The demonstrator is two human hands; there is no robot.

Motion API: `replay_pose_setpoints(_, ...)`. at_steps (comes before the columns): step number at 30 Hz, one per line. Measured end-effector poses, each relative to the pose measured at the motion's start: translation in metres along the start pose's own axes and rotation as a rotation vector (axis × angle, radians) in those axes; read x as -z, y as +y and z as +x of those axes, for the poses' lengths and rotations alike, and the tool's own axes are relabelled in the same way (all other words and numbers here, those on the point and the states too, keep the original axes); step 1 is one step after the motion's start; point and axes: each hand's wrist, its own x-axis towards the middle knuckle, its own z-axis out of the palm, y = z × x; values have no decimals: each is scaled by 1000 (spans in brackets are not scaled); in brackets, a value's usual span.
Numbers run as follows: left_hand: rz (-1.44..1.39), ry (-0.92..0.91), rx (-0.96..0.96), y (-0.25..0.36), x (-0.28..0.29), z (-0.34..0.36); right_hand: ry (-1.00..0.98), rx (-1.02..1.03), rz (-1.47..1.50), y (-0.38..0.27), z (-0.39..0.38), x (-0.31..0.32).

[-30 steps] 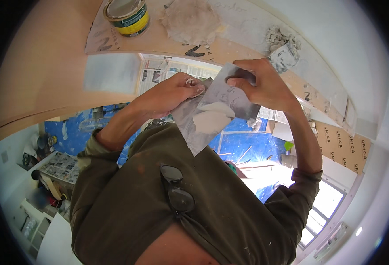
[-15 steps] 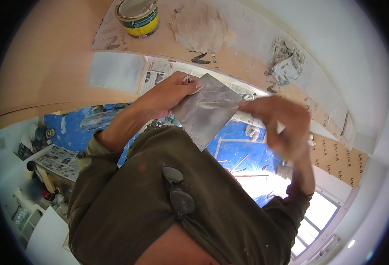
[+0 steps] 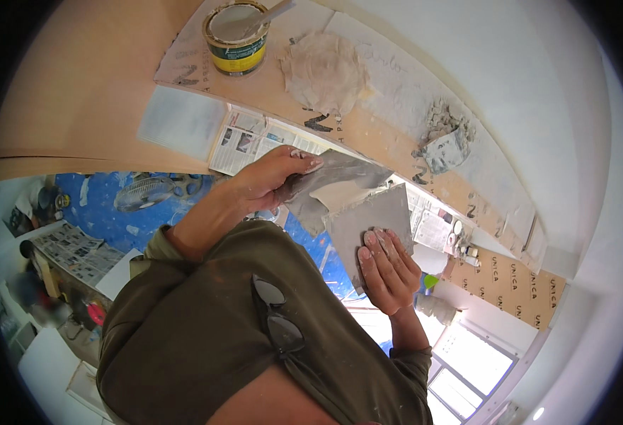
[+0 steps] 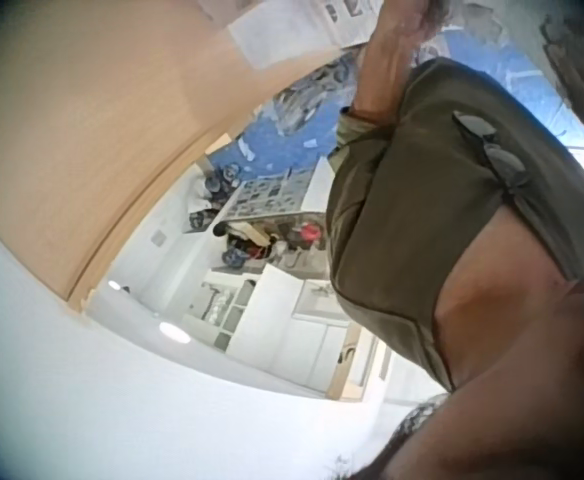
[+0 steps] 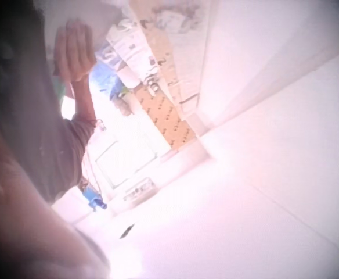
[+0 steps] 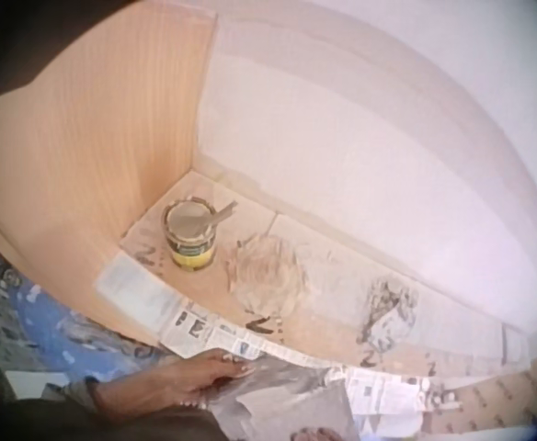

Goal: The person applies plaster to the upper section of a wall using a spatula and scrapes material between two spatulas.

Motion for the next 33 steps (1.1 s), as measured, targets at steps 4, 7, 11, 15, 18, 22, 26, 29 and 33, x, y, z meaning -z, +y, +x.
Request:
replay_pose_setpoints(4,-51,31,-35,8,4,-4,-39,-70,98,0,-8,0)
replay_pose_setpoints(7,120,88,-84,19,5,-11,99,-454,197,15,4,21)
replay_pose_setpoints(11,411,49,-60,24,-6,-17,-207,-821,300,60,61,30)
replay_pose_setpoints(15,440,142,-1,29,-22,-19,-471,-791,352,83,72,10)
replay_pose_setpoints(18,382,149,114,27,-12,-10,-494,-862,493,81,65,-5)
replay_pose_setpoints(22,332,240,201,14,-9,1,-538,-954,636,77,50,-27)
replay_pose_setpoints(26,329,152,302,10,-2,12,-488,-970,739,70,29,-48)
replay_pose_setpoints(29,318,171,306,1,7,21,-540,-989,757,65,26,-51)
replay_pose_setpoints(33,343,290,310,-6,6,21,-595,-1085,864,61,18,-52)
